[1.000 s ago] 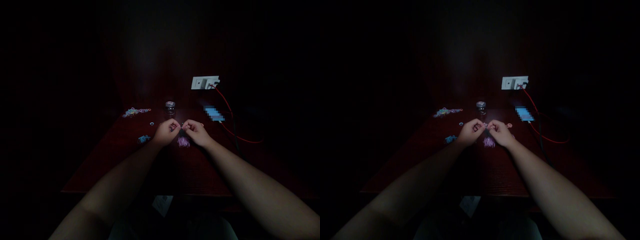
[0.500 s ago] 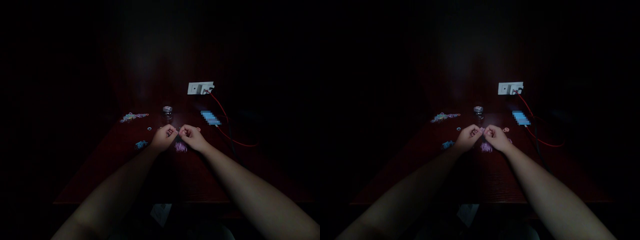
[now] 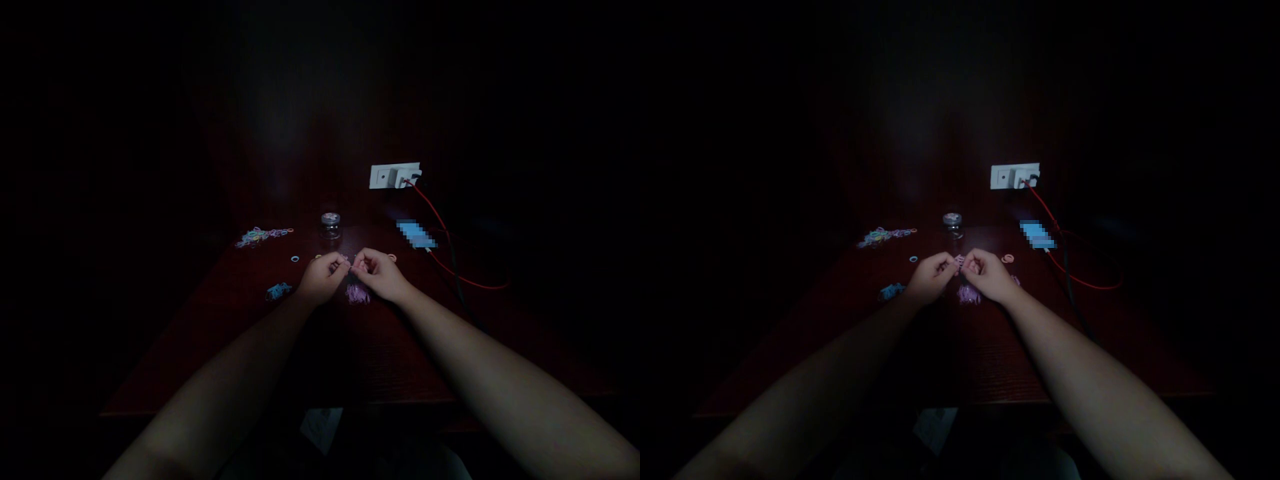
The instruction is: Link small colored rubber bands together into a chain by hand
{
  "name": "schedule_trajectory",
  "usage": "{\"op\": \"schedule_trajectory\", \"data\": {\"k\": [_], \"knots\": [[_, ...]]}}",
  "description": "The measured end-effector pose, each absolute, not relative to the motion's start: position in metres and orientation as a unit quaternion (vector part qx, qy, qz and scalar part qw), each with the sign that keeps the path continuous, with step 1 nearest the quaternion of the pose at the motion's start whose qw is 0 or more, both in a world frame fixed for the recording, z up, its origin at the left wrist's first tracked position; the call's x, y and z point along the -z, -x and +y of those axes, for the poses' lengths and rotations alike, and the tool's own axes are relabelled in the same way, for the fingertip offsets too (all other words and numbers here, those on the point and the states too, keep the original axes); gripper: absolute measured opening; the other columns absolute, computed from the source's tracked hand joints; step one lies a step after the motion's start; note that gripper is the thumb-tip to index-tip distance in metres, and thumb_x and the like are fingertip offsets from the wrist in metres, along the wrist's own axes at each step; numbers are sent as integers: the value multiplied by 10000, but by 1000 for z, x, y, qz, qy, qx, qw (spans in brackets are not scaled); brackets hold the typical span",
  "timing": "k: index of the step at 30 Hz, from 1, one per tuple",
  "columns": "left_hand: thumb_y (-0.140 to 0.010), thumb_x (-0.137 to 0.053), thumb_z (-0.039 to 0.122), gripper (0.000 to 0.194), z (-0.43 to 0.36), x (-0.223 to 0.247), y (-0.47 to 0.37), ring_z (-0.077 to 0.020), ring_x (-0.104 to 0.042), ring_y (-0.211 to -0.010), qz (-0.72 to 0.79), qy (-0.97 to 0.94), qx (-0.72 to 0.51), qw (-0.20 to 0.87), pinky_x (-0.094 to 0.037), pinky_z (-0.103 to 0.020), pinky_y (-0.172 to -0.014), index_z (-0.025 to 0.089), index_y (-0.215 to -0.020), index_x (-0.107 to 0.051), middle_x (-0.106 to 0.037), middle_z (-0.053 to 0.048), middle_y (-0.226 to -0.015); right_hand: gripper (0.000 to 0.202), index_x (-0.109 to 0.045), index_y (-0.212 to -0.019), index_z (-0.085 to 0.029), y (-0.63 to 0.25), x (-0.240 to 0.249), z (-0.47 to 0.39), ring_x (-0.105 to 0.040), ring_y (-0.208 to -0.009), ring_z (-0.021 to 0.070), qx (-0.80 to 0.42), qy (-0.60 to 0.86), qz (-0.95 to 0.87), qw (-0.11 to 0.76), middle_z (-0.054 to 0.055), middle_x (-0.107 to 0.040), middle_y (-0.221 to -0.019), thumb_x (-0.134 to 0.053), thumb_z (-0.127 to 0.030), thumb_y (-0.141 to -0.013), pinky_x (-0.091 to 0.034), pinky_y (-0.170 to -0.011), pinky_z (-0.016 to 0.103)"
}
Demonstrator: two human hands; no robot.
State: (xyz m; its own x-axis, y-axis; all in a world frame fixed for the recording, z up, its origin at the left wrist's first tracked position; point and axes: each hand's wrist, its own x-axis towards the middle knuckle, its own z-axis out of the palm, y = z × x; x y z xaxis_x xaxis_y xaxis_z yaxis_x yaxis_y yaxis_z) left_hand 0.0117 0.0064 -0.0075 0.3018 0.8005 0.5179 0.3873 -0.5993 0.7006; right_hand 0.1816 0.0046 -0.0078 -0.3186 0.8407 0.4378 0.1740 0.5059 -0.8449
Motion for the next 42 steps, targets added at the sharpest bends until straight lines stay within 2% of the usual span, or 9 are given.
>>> {"op": "schedule_trajectory", "data": {"k": [7,13,18,24,30,42], "knots": [[-821,-555,285,139,11,12,-13,-112,-551,-651,396,-759,-472,210,-418,-204,-563,156,-799,-604,-621,-11,-725,179,-461,-730,-190,-182,8,5,-335,-497,74,-352,345,-727,477,-61,-397,-570,-629,-251,-726,-266,-476,220],[-820,-560,287,136,11,13,-13,-112,-558,-657,390,-759,-473,220,-425,-207,-568,159,-822,-606,-629,-12,-738,216,-480,-849,-196,-181,7,3,-348,-496,76,-364,342,-726,472,-55,-433,-613,-644,-265,-726,-268,-464,217],[-813,-566,274,122,10,13,-13,-112,-560,-665,387,-760,-474,220,-429,-209,-573,158,-818,-604,-630,-15,-749,150,-522,-769,-175,-183,7,4,-330,-501,85,-319,361,-741,468,-45,-409,-579,-590,-307,-792,-256,-479,235],[-813,-561,254,104,10,12,-13,-106,-555,-661,391,-752,-485,216,-430,-206,-577,157,-808,-598,-632,-13,-752,110,-539,-764,-171,-184,7,6,-379,-553,103,-296,359,-756,461,-25,-452,-622,-562,-273,-798,-301,-521,240],[-809,-569,249,94,9,12,-13,-102,-550,-653,389,-750,-491,214,-417,-203,-563,159,-813,-596,-627,-10,-742,125,-549,-751,-160,-184,4,4,-463,-634,124,-272,362,-763,462,4,-520,-683,-524,-261,-821,-365,-595,252],[-797,-577,228,75,9,12,-14,-101,-548,-655,386,-745,-498,218,-422,-206,-574,157,-811,-598,-620,-8,-734,150,-567,-727,-159,-185,6,7,-484,-625,122,-274,363,-761,463,5,-548,-677,-531,-271,-821,-376,-602,247]]}}
